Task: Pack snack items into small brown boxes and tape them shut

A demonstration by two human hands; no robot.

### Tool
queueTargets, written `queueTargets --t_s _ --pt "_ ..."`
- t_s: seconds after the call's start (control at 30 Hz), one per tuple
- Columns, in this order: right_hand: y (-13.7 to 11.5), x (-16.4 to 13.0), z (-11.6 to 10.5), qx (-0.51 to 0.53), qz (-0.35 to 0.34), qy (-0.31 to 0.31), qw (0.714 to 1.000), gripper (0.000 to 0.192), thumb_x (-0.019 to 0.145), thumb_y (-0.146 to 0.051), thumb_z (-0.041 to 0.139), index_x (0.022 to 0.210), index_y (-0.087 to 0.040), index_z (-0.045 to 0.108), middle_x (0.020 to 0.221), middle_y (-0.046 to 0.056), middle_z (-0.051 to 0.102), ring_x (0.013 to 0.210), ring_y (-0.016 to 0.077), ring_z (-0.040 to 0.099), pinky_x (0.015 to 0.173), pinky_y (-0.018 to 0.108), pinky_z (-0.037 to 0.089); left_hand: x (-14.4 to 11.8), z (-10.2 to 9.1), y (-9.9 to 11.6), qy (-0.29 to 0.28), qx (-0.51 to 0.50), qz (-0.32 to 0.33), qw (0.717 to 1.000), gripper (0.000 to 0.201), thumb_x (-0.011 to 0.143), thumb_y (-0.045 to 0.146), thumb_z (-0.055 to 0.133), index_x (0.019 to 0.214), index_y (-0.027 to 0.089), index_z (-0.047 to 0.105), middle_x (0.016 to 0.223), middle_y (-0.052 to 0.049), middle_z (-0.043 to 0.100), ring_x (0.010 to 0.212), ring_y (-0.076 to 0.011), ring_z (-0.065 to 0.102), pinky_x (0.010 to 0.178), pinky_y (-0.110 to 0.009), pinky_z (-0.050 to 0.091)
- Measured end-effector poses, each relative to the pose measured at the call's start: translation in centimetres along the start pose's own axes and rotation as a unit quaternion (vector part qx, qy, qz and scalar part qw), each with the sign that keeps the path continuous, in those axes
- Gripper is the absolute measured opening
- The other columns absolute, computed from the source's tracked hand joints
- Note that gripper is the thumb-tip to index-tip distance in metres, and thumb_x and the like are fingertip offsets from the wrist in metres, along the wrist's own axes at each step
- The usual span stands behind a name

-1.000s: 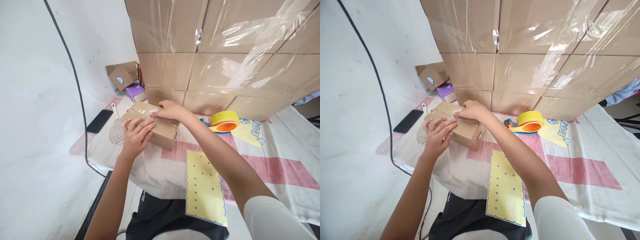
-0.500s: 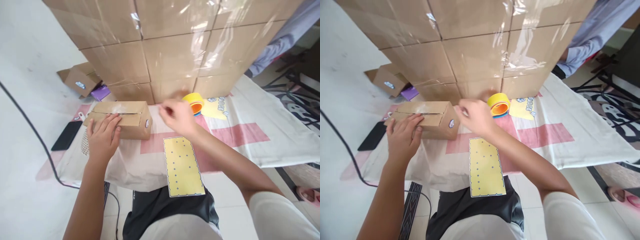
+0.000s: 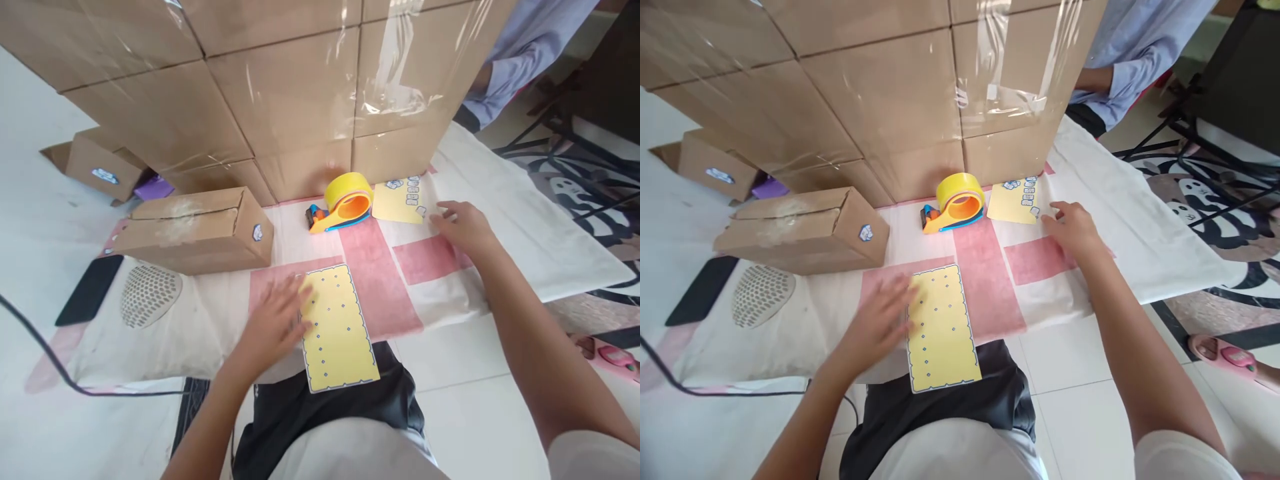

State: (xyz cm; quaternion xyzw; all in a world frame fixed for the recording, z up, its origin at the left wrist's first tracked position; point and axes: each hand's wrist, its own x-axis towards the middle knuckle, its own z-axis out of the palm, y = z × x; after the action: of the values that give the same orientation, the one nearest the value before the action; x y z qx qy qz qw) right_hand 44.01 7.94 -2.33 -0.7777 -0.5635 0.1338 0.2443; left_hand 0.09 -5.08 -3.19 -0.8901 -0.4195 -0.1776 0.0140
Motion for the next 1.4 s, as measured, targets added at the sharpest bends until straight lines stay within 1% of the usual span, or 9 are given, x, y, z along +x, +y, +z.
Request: queueTargets --t_s 0.1,0.2,0.33,0.47,0.63,0.73,0.87,1.07,1.4 --pt "-0.4 2.0 0.5 -0.046 -0.039 -0.041 0.997 0.045 0.084 -0.035 0.067 0.128 -0.023 0.070 0.115 0.012 0.061 0.091 0.0244 0.063 0.091 0.042 0.050 0.4 2.0 1.7 -0.135 0.008 0.000 0.991 0.057 0.104 0.045 0.046 0.158 0.026 0.038 0.164 -0.007 0.038 0.153 -0.0295 0.035 0.124 -0.058 0.032" --pt "-1.1 3.3 0.8 -0.070 -0.075 -0.064 0.993 0.028 0.083 -0.028 0.066 0.109 -0.021 0.075 0.111 0.011 0.059 0.086 0.0224 0.061 0.087 0.039 0.050 2.4 2.8 1.1 -0.142 0.034 -0.028 0.989 0.054 0.105 0.043 0.041 0.156 0.026 0.041 0.166 -0.005 0.035 0.155 -0.0307 0.032 0.123 -0.063 0.030" --pt "-1.8 3.3 1.0 -0.012 -0.113 -0.068 0.991 0.010 0.081 -0.020 0.061 0.084 -0.018 0.070 0.098 0.008 0.063 0.080 0.0187 0.058 0.077 0.034 0.047 6.3 3.4 0.6 -0.120 0.053 -0.023 0.991 0.050 0.106 0.041 0.038 0.151 0.023 0.048 0.165 -0.005 0.036 0.154 -0.0313 0.033 0.123 -0.064 0.030" --pt "-1.7 2.9 0.8 0.117 -0.078 -0.018 0.990 0.008 0.082 -0.022 0.060 0.083 -0.018 0.067 0.081 0.003 0.066 0.069 0.0160 0.055 0.069 0.032 0.043 9.2 3.9 1.4 -0.090 0.027 -0.002 0.996 0.043 0.105 0.037 0.041 0.142 0.024 0.056 0.162 -0.005 0.042 0.152 -0.0301 0.037 0.125 -0.063 0.027" --pt "-2.4 1.6 -0.3 0.235 -0.074 0.049 0.968 0.006 0.082 -0.022 0.061 0.083 -0.019 0.066 0.081 0.004 0.071 0.072 0.0177 0.062 0.072 0.034 0.046 10.0 3.6 1.6 -0.024 -0.041 0.016 0.999 0.031 0.101 0.029 0.049 0.127 0.025 0.065 0.148 -0.006 0.060 0.139 -0.0285 0.054 0.121 -0.057 0.032" --pt "-4.8 -1.4 -0.8 0.298 -0.118 0.002 0.947 0.010 0.086 -0.023 0.062 0.093 -0.021 0.068 0.081 0.004 0.074 0.077 0.0190 0.067 0.074 0.034 0.050 9.8 2.3 1.7 0.051 -0.121 -0.013 0.991 0.022 0.099 0.024 0.053 0.113 0.025 0.069 0.122 -0.005 0.074 0.114 -0.0235 0.068 0.108 -0.048 0.045" --pt "-9.8 -7.1 0.1 0.305 -0.260 -0.044 0.915 0.013 0.090 -0.025 0.067 0.102 -0.024 0.067 0.086 0.001 0.074 0.073 0.0157 0.066 0.064 0.030 0.049 9.7 -0.1 2.9 0.125 -0.267 -0.143 0.945 0.012 0.097 0.027 0.059 0.098 0.025 0.071 0.094 -0.001 0.076 0.090 -0.0178 0.070 0.083 -0.033 0.053" --pt "-15.3 -12.2 2.9 0.284 -0.448 -0.045 0.846 0.007 0.096 -0.018 0.063 0.099 -0.025 0.062 0.088 0.001 0.072 0.072 0.0136 0.062 0.064 0.028 0.049 9.0 -1.8 4.0 0.138 -0.433 -0.268 0.850 0.018 0.088 0.037 0.072 0.102 0.025 0.073 0.091 -0.002 0.077 0.084 -0.0175 0.072 0.072 -0.028 0.056" --pt "-18.0 -14.7 3.7 0.333 -0.422 -0.121 0.835 0.012 0.092 -0.017 0.064 0.102 -0.023 0.064 0.090 0.001 0.073 0.069 0.0121 0.060 0.066 0.027 0.053 5.5 -2.6 2.6 0.165 -0.511 -0.284 0.795 0.012 0.091 0.030 0.067 0.094 0.026 0.078 0.092 -0.003 0.077 0.087 -0.0170 0.073 0.078 -0.029 0.061"
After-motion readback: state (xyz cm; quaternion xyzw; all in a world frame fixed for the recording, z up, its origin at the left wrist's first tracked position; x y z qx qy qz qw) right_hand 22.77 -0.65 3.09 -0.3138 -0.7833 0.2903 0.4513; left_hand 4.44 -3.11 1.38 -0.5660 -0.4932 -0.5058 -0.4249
